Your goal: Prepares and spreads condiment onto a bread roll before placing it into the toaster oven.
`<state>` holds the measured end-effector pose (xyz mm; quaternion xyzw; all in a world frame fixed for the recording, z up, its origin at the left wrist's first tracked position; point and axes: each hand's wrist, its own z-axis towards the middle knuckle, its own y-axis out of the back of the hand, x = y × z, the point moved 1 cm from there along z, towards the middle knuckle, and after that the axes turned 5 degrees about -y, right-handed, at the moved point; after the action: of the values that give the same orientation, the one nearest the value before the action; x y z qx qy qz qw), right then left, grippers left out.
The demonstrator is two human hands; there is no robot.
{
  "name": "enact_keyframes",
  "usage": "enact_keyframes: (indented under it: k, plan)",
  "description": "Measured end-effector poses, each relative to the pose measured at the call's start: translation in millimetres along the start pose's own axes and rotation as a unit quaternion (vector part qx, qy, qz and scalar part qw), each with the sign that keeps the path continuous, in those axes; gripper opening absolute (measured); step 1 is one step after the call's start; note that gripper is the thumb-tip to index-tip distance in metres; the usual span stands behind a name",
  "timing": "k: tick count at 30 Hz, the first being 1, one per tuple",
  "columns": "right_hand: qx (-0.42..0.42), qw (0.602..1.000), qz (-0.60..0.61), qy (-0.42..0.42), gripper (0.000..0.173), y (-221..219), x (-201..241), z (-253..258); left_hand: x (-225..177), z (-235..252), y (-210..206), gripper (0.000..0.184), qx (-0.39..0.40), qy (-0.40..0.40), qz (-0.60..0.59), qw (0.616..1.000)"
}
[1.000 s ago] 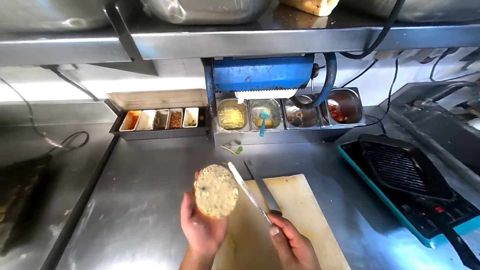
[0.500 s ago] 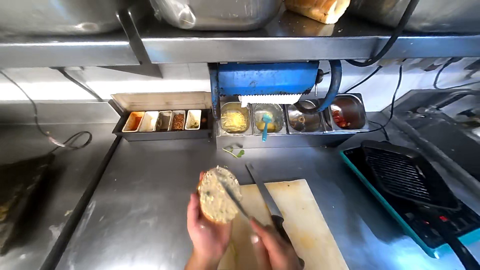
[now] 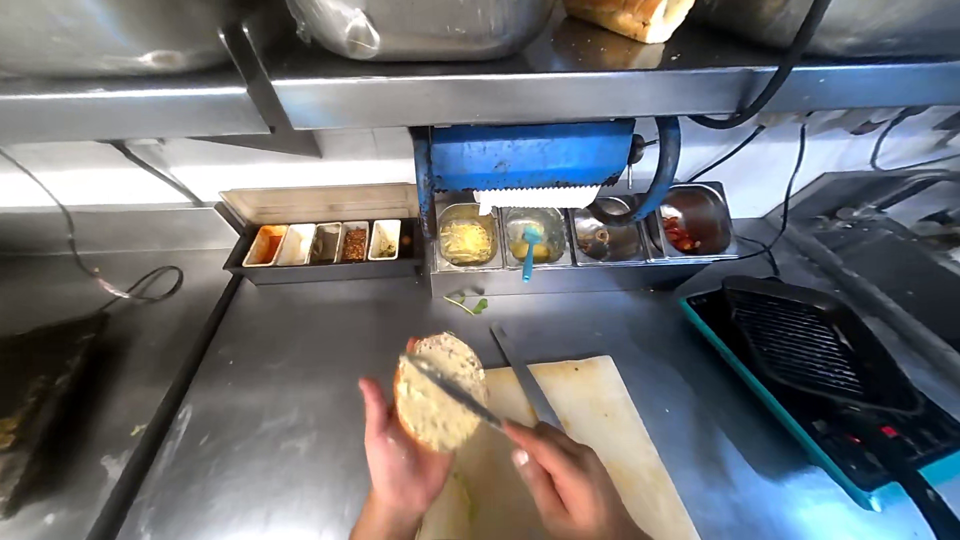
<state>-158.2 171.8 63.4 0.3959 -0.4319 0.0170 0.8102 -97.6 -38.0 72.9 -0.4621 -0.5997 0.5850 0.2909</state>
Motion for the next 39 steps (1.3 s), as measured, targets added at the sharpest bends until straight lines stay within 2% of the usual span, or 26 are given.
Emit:
enact_keyframes:
  k: [2,5,9,11,14,16,19,22,25,28,31,33,36,39]
  plan:
    - [0.042,0.998,-0.004,0.049,0.031,9.2,-11.2,1.4,-5.5,2.0,-2.6,0.089,-0.009,0.018,0.008,1.000]
    - [0.088,0.993,0.008,0.079,0.030,33.2,-32.9,0.7,-21.5,0.5,-0.2,0.090,-0.031,0.075,0.005,0.997]
    - [0.047,0.994,-0.062,0.071,0.034,58.5,-51.7,11.5,-29.3,-4.2,-1.6,0.088,-0.043,0.129,0.007,0.991]
    - [0.061,0.989,-0.093,0.097,0.033,62.3,-55.9,7.1,-30.7,-5.6,-2.7,0.087,-0.043,0.140,-0.002,0.989]
    - [0.101,0.986,-0.052,0.119,0.032,72.3,-59.2,2.6,-34.7,-4.7,-3.8,0.086,-0.051,0.133,-0.004,0.990]
    - [0.094,0.988,-0.050,0.107,0.032,75.8,-57.3,8.1,-37.4,-5.8,-0.7,0.085,-0.053,0.128,-0.004,0.990]
    - [0.095,0.987,-0.085,0.099,0.034,64.0,-53.6,12.9,-39.3,-7.2,1.1,0.085,-0.054,0.140,-0.015,0.989]
    - [0.152,0.980,-0.029,0.127,0.031,59.5,-52.4,16.3,-48.5,-5.1,3.3,0.088,-0.062,0.133,0.022,0.989]
    - [0.131,0.984,-0.034,0.112,0.032,56.5,-45.6,41.3,-55.1,-5.6,6.4,0.087,-0.094,0.138,0.068,0.984]
    - [0.136,0.984,-0.071,0.095,0.033,32.6,-34.8,60.4,-52.7,-2.4,4.3,0.090,-0.094,0.146,0.062,0.983]
    - [0.176,0.976,-0.017,0.125,0.030,9.3,-23.3,49.0,-56.4,4.5,7.2,0.091,-0.097,0.115,0.031,0.988]
    - [0.180,0.973,0.012,0.144,0.029,11.0,-29.3,46.0,-65.3,7.7,12.8,0.091,-0.104,0.096,0.025,0.990]
    - [0.157,0.981,0.024,0.111,0.032,23.8,-43.7,65.1,-78.8,13.2,13.5,0.092,-0.152,0.078,0.053,0.984]
    - [0.145,0.987,0.017,0.068,0.034,7.6,-36.0,88.7,-82.9,19.8,10.9,0.091,-0.145,0.112,0.074,0.980]
